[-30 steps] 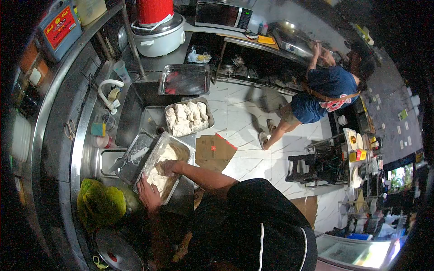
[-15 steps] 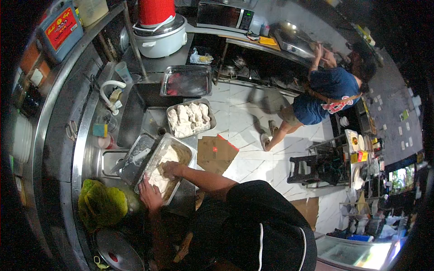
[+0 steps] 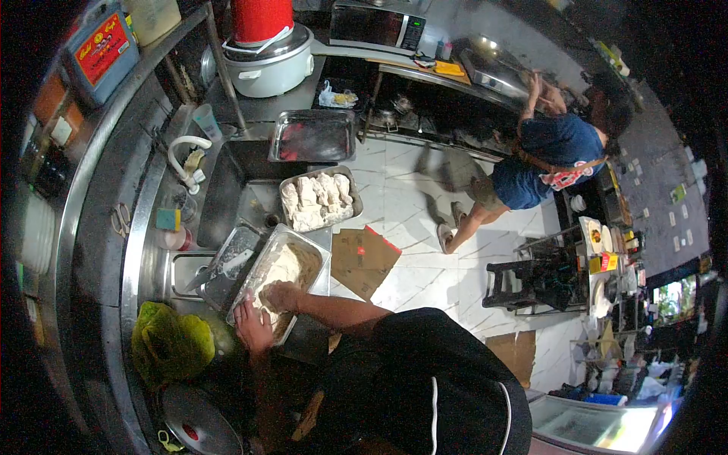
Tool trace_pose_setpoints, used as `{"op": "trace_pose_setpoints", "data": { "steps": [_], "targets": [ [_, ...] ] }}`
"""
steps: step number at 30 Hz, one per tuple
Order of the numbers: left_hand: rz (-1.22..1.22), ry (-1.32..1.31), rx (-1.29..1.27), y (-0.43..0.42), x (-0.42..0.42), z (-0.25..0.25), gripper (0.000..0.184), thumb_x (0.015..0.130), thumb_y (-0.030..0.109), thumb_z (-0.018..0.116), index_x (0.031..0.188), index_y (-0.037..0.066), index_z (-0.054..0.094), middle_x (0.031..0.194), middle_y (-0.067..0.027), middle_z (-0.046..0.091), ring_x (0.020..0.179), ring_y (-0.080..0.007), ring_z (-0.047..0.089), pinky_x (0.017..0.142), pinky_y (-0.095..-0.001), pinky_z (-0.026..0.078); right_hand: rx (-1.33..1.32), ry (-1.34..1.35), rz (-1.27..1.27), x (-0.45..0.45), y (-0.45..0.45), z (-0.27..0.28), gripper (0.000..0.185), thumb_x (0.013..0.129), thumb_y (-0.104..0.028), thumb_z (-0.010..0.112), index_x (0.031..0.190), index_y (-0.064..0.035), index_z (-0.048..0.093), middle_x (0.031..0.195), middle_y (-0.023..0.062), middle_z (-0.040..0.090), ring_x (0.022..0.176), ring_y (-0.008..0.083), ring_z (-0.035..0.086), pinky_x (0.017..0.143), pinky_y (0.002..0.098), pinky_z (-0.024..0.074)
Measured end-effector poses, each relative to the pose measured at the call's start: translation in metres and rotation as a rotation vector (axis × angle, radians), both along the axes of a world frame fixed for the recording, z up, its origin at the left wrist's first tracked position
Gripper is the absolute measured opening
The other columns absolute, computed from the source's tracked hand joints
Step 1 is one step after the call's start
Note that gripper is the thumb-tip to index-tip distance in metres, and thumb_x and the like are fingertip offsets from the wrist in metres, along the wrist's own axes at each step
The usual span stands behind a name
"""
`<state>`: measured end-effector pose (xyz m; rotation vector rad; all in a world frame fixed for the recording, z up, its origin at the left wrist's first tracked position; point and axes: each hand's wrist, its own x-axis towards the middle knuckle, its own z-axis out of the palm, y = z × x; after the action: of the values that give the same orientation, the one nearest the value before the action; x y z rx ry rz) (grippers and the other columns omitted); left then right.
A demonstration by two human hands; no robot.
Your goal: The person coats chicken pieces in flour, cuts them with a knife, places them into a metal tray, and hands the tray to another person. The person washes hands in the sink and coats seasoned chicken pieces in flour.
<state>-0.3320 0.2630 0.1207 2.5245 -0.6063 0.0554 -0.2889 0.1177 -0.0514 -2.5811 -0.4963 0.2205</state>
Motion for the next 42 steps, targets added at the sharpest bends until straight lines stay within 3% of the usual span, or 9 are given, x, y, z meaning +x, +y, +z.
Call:
{"op": "trace_pose_setpoints", "data": {
  "steps": [3,6,9,13,17,29,35,40,42],
  "targets": [
    [0.021,0.001,0.06,-0.002,-0.002,0.006,0.064,0.088,0.019,0.063,0.147,0.007,0.042,0.129,-0.0215,0.056,0.122,-0.0413,0.048,0.103,-0.0495,0.04,-0.206,0.125,-0.006,-0.005,0.0,0.059,0.027,0.085,-0.032,0.062,0.105,-0.0139,0.066,0.105,0.0112,0.068,0.088,0.0306,0.068,0.071,0.0456,0.0568],
    [0.088,-0.018,0.093,0.0,-0.005,-0.004,0.067,0.087,0.021,0.065,0.148,0.008,0.041,0.131,-0.0217,0.056,0.123,-0.0414,0.048,0.103,-0.05,0.04,-0.399,-0.132,0.459,0.006,-0.019,0.033,0.037,0.085,-0.029,0.067,0.116,-0.0095,0.064,0.113,0.0167,0.065,0.107,0.0361,0.064,0.079,0.0462,0.0565],
    [0.145,-0.001,0.023,0.005,-0.004,-0.023,0.07,0.087,0.022,0.067,0.15,0.009,0.038,0.132,-0.0229,0.055,0.123,-0.0421,0.048,0.105,-0.0507,0.039,-0.052,0.142,-0.086,-0.001,-0.046,0.071,0.035,0.083,-0.034,0.066,0.111,-0.0136,0.069,0.107,0.0099,0.07,0.101,0.0268,0.067,0.078,0.0466,0.0569],
    [0.144,0.074,-0.078,-0.001,-0.004,-0.009,0.072,0.087,0.023,0.067,0.151,0.008,0.035,0.134,-0.0251,0.053,0.124,-0.0441,0.048,0.106,-0.0518,0.038,-0.201,-0.014,-0.066,-0.002,-0.071,0.091,0.031,0.082,-0.033,0.066,0.103,-0.0116,0.073,0.099,0.016,0.069,0.095,0.0319,0.066,0.077,0.0456,0.0565],
    [0.167,0.059,-0.011,0.001,-0.004,-0.02,0.073,0.088,0.022,0.066,0.151,0.005,0.034,0.136,-0.0264,0.052,0.124,-0.0452,0.047,0.106,-0.0519,0.037,0.125,0.08,-0.133,0.004,-0.077,0.091,0.03,0.078,-0.028,0.069,0.092,-0.001,0.07,0.096,0.0191,0.067,0.094,0.0396,0.065,0.079,0.0445,0.0567],
    [0.102,-0.006,-0.025,-0.004,-0.006,0.001,0.066,0.087,0.022,0.066,0.145,0.003,0.04,0.129,-0.0246,0.055,0.121,-0.0432,0.049,0.102,-0.0505,0.04,0.203,-0.234,-0.02,-0.017,-0.087,0.139,0.026,0.083,-0.018,0.068,0.098,0.0014,0.059,0.095,0.0245,0.063,0.083,0.0451,0.061,0.077,0.0513,0.0499],
    [0.083,-0.02,-0.003,0.001,-0.003,-0.004,0.065,0.086,0.022,0.066,0.143,0.004,0.043,0.126,-0.023,0.057,0.121,-0.0422,0.049,0.102,-0.0505,0.04,0.644,0.091,-0.09,-0.027,-0.094,0.145,0.029,0.09,-0.028,0.057,0.084,0.0003,0.057,0.087,0.0253,0.06,0.078,0.0421,0.058,0.072,0.0482,0.0486],
    [0.181,0.236,0.148,0.003,-0.002,-0.012,0.06,0.089,0.029,0.066,0.142,0.006,0.047,0.134,-0.0237,0.055,0.13,-0.0437,0.045,0.108,-0.0523,0.039,0.178,-0.129,0.03,-0.019,-0.086,0.153,0.026,0.093,-0.021,0.052,0.077,-0.0025,0.06,0.084,0.0231,0.061,0.079,0.04,0.057,0.074,0.0491,0.0471],
    [0.153,0.092,0.133,0.009,0.0,-0.027,0.057,0.09,0.031,0.064,0.138,0.005,0.05,0.138,-0.0227,0.053,0.131,-0.0423,0.046,0.108,-0.0512,0.039,0.382,-0.067,-0.053,-0.019,-0.084,0.142,0.015,0.088,-0.018,0.06,0.084,-0.0034,0.062,0.085,0.023,0.059,0.082,0.0407,0.057,0.073,0.0477,0.0469]
  ]
}}
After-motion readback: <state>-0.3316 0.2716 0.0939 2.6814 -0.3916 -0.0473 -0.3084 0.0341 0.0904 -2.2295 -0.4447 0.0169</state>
